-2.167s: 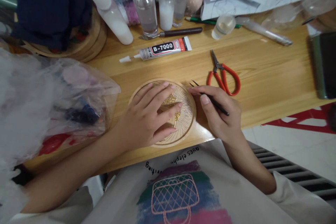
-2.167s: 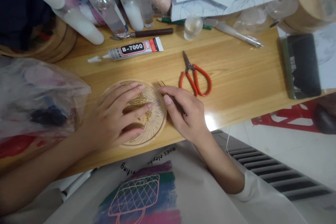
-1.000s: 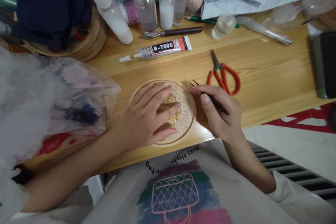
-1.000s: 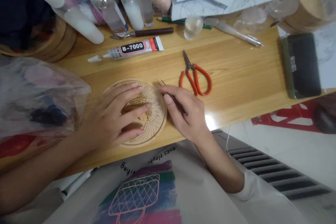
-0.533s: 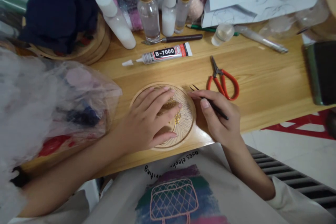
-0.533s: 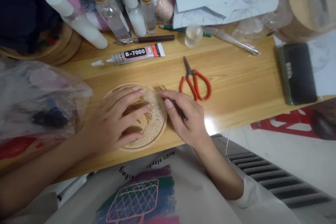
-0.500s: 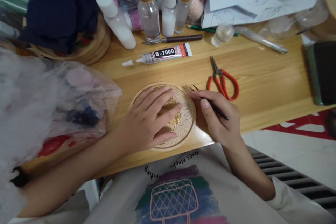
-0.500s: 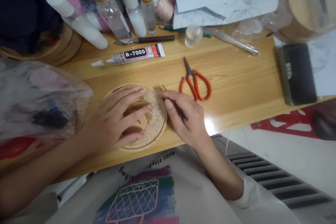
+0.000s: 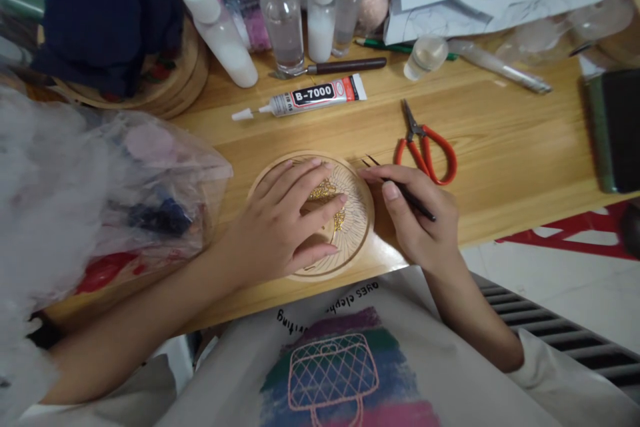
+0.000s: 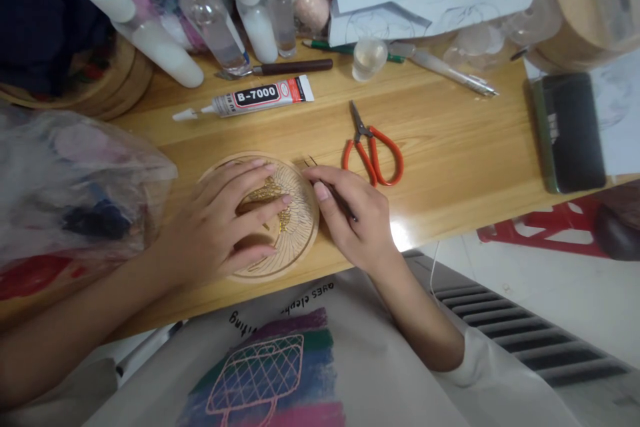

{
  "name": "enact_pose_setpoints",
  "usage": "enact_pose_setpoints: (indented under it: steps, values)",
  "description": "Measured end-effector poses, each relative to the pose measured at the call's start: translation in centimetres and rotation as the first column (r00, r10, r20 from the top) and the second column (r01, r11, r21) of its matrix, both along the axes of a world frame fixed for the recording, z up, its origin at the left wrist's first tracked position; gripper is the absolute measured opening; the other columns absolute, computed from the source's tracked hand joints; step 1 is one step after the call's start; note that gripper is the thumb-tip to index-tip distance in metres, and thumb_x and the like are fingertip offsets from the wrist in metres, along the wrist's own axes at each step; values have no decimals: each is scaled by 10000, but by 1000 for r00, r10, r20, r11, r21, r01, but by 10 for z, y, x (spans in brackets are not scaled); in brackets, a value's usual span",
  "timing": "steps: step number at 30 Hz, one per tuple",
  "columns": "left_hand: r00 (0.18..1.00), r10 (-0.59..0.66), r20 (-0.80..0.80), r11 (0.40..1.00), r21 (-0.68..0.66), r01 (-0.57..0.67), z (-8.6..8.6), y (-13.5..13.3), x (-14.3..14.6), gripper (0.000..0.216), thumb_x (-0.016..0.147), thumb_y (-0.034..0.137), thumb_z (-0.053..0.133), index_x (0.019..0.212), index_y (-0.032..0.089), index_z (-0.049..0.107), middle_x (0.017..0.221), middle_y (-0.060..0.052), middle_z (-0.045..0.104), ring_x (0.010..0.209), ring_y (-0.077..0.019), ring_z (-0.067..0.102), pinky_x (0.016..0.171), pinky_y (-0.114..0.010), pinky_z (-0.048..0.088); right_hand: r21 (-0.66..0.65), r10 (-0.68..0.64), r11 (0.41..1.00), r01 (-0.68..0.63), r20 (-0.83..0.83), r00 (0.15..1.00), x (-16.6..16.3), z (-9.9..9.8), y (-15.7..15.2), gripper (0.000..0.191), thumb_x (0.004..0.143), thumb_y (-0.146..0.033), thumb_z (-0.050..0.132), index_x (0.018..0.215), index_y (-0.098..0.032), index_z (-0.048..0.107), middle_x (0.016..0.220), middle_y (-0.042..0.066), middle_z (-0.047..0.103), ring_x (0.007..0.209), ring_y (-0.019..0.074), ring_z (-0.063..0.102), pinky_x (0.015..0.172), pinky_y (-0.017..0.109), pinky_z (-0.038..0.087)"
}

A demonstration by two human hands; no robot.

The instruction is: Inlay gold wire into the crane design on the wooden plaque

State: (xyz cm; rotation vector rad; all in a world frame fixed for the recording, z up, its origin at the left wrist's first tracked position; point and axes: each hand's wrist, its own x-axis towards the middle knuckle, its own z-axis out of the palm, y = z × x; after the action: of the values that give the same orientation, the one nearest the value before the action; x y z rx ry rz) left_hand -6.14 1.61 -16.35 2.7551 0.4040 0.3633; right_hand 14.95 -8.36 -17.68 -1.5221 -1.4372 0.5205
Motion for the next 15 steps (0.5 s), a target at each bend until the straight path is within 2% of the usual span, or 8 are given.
enact_pose_setpoints:
  steps: [4, 9, 15]
  values:
    - [1000, -7, 7, 999, 34, 6, -1, 1, 0, 543, 925, 484, 569, 1341, 135, 571, 1441, -234, 503, 1359, -401, 470, 1110, -605, 402, -8, -7, 1000, 7, -1, 1000, 0, 0, 0, 232, 959, -202, 550, 1146, -254, 677, 1089, 23, 761, 998, 181, 717, 890, 347, 588]
    - [1000, -7, -1, 1000, 18, 7, -1, 0, -1, 472, 921, 482, 575, 1307, 211, 601, 1475, -171, 489, 1381, -386, 448, 1116, -616, 392, 7, 1, 1000, -1, -6, 1000, 0, 0, 0, 238, 955, -185, 557, 1149, -257, 673, 1092, 10, 759, 1001, 162, 713, 891, 320, 583]
    - [1000, -12, 2, 998, 62, 12, -2, 0, 0, 448, 927, 495, 559, 1269, 210, 616, 1452, -182, 503, 1362, -389, 468, 1103, -618, 405, -4, 0, 1000, 0, -3, 1000, 0, 0, 0, 219, 960, -200, 553, 1134, -245, 677, 1089, 24, 758, 999, 172, 713, 900, 340, 581]
